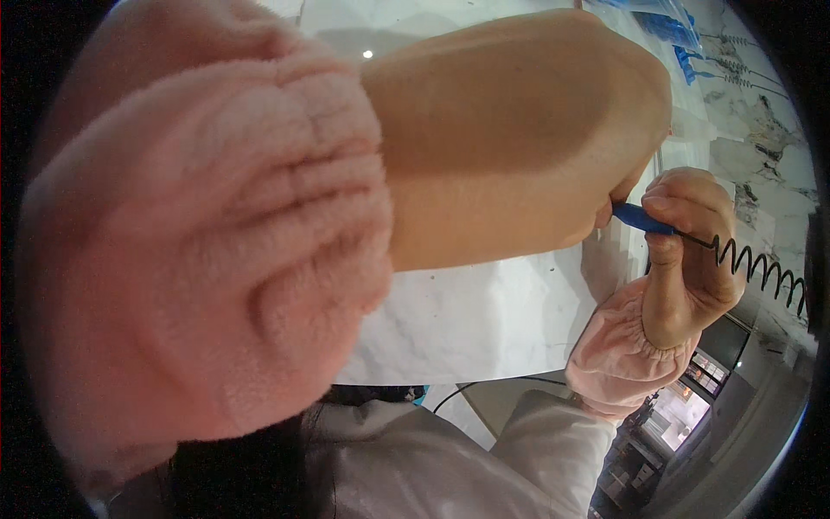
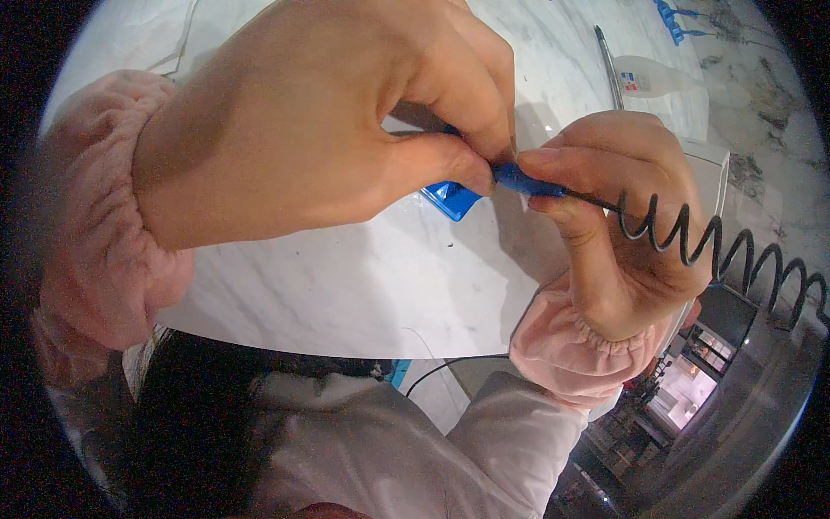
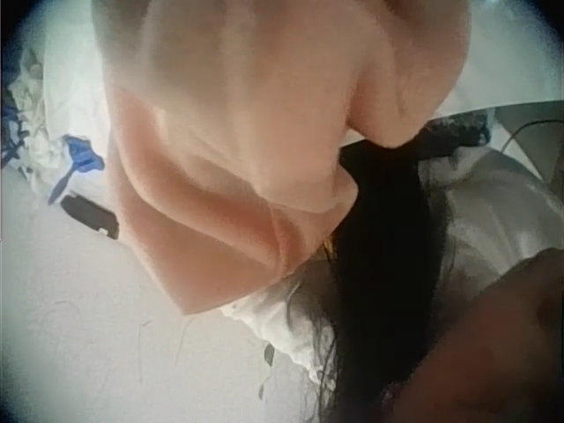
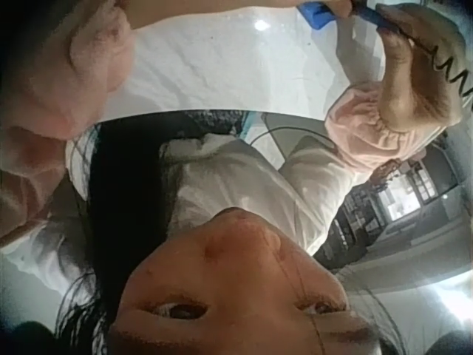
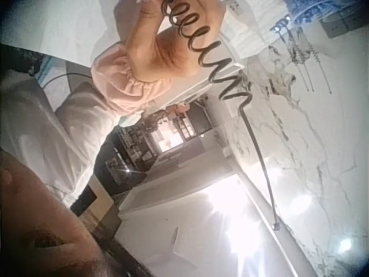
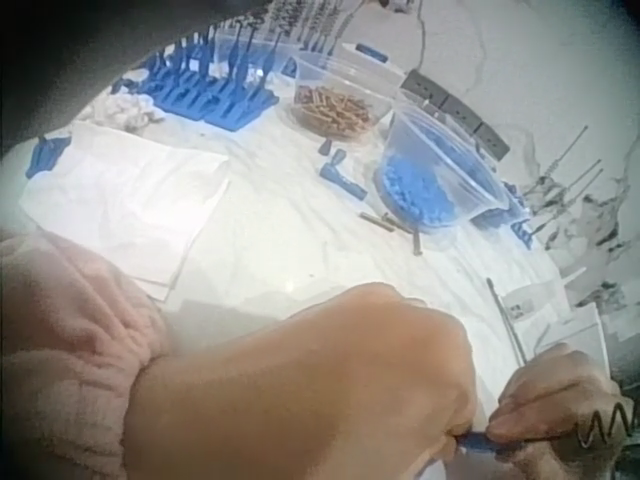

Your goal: The person assembles small electronic components, including a metal spring, a small metal shaft, and blue plastic housings, by hand and with a screwdriver.

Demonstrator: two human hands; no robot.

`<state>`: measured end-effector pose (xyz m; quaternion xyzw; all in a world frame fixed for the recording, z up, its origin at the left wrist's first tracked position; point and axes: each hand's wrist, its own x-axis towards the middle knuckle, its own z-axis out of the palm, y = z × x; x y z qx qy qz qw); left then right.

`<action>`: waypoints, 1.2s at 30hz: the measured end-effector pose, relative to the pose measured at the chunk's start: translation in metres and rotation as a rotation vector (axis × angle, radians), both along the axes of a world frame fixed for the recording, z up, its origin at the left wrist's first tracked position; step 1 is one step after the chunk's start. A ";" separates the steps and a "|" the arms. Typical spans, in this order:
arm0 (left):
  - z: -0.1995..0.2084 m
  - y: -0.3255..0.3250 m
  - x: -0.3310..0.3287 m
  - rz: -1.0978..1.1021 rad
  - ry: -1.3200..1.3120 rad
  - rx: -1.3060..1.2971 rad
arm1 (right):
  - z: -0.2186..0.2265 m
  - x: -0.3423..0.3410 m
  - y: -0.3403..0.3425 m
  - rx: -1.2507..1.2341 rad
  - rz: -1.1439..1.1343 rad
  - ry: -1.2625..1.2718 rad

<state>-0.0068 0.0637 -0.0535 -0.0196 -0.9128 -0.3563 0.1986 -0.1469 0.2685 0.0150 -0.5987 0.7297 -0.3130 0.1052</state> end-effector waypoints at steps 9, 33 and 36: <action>0.001 -0.003 0.002 0.018 0.008 -0.033 | -0.002 0.000 0.000 -0.018 -0.025 -0.015; -0.001 -0.007 0.009 0.052 0.016 -0.125 | -0.014 0.009 0.000 -0.322 -0.204 -0.126; 0.000 -0.006 0.010 0.050 0.018 -0.139 | -0.007 -0.003 0.010 -0.257 -0.129 -0.121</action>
